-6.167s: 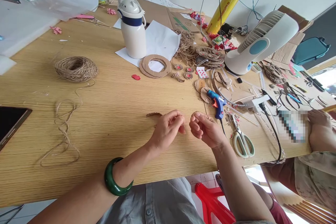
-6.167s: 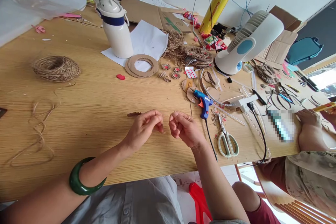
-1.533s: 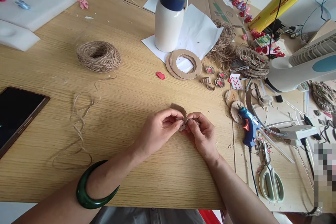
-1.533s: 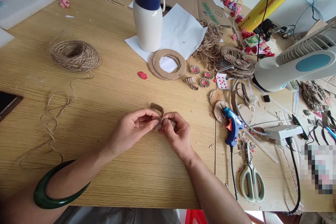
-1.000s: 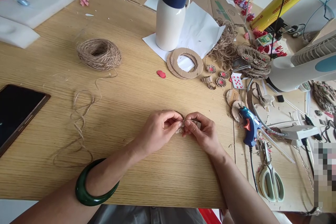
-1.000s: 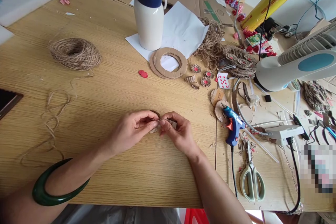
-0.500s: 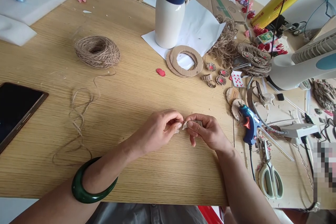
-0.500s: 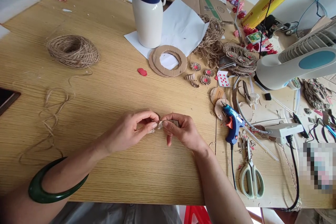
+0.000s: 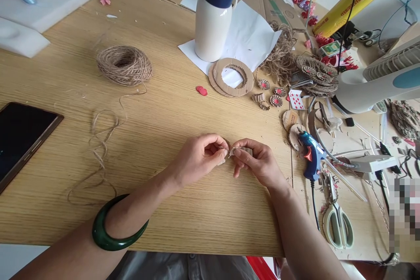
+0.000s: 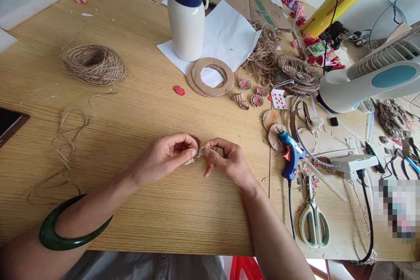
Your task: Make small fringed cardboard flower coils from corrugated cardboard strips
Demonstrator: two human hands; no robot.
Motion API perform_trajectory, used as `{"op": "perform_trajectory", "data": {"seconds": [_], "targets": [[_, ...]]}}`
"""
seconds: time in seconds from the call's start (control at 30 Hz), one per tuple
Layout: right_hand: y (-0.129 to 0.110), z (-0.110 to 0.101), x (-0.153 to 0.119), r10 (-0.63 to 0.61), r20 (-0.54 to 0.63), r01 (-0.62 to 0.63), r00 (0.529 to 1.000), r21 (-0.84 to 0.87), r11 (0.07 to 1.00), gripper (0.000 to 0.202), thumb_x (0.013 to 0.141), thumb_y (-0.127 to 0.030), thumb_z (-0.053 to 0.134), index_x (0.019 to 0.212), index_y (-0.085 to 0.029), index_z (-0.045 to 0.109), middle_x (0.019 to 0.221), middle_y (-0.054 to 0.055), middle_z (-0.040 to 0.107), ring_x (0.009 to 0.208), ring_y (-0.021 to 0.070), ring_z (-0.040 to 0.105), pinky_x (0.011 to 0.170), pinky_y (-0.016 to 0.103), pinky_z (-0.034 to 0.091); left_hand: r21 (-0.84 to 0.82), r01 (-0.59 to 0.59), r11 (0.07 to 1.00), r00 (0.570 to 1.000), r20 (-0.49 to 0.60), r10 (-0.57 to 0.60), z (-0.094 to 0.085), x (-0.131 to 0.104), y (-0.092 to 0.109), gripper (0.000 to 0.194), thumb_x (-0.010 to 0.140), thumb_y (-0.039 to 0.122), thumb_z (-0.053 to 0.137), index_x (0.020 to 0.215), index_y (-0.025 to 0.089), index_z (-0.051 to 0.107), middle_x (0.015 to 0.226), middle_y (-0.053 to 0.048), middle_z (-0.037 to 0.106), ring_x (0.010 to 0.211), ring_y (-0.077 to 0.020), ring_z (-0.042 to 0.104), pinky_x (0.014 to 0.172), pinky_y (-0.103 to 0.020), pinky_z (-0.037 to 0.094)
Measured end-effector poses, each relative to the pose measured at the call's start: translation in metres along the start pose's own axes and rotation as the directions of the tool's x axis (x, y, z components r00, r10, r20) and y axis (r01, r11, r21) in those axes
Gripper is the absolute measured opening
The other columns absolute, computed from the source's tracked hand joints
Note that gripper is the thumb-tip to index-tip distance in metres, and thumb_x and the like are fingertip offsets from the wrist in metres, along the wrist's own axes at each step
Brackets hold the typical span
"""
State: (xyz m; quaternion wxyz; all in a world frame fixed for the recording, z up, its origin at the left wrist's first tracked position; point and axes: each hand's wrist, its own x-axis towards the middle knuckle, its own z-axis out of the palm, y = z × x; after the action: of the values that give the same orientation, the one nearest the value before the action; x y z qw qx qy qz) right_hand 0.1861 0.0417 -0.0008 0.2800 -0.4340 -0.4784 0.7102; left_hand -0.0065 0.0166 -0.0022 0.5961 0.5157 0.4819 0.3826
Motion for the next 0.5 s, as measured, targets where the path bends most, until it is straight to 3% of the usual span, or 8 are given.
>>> {"op": "perform_trajectory", "data": {"seconds": [0.1,0.3,0.4,0.5], "targets": [[0.002,0.003,-0.001,-0.025,-0.050,0.020,0.998,-0.097,0.995,0.024,0.081,-0.035,0.076,0.092,-0.015,0.067,0.062,-0.004,0.063,0.050,0.0106,0.065,0.048,0.022,0.054,-0.024,-0.005,1.000,1.000,-0.024,0.004,-0.001,0.001,-0.002,0.009,0.086,0.024,0.060,0.086,0.016,0.064,0.082,-0.002,0.067,0.070,-0.0124,0.063,0.066,-0.024,0.053],[0.007,0.007,0.001,-0.102,-0.107,0.096,0.989,-0.065,0.993,0.024,0.083,-0.038,0.074,0.086,-0.016,0.065,0.057,-0.007,0.059,0.046,0.0097,0.061,0.049,0.026,0.058,0.058,-0.096,0.994,0.993,-0.070,0.100,0.001,0.000,0.001,0.012,0.087,0.027,0.063,0.088,0.015,0.066,0.086,-0.004,0.070,0.077,-0.0141,0.066,0.073,-0.024,0.054],[0.011,0.011,-0.001,-0.145,-0.141,0.122,0.979,-0.159,0.980,0.022,0.085,-0.038,0.072,0.087,-0.017,0.065,0.058,-0.005,0.061,0.047,0.0114,0.065,0.048,0.024,0.054,0.140,-0.122,0.983,0.982,-0.128,0.140,0.002,-0.001,0.003,0.019,0.082,0.032,0.071,0.089,0.016,0.067,0.090,-0.005,0.072,0.080,-0.0160,0.068,0.073,-0.025,0.055],[0.015,0.014,-0.003,-0.202,-0.162,0.151,0.966,-0.278,0.949,0.021,0.087,-0.038,0.070,0.089,-0.018,0.065,0.059,-0.003,0.065,0.051,0.0131,0.068,0.050,0.024,0.052,0.197,-0.152,0.969,0.972,-0.148,0.183,0.003,-0.002,0.000,0.016,0.086,0.032,0.067,0.086,0.017,0.066,0.086,-0.004,0.072,0.076,-0.0145,0.068,0.070,-0.022,0.054]]}}
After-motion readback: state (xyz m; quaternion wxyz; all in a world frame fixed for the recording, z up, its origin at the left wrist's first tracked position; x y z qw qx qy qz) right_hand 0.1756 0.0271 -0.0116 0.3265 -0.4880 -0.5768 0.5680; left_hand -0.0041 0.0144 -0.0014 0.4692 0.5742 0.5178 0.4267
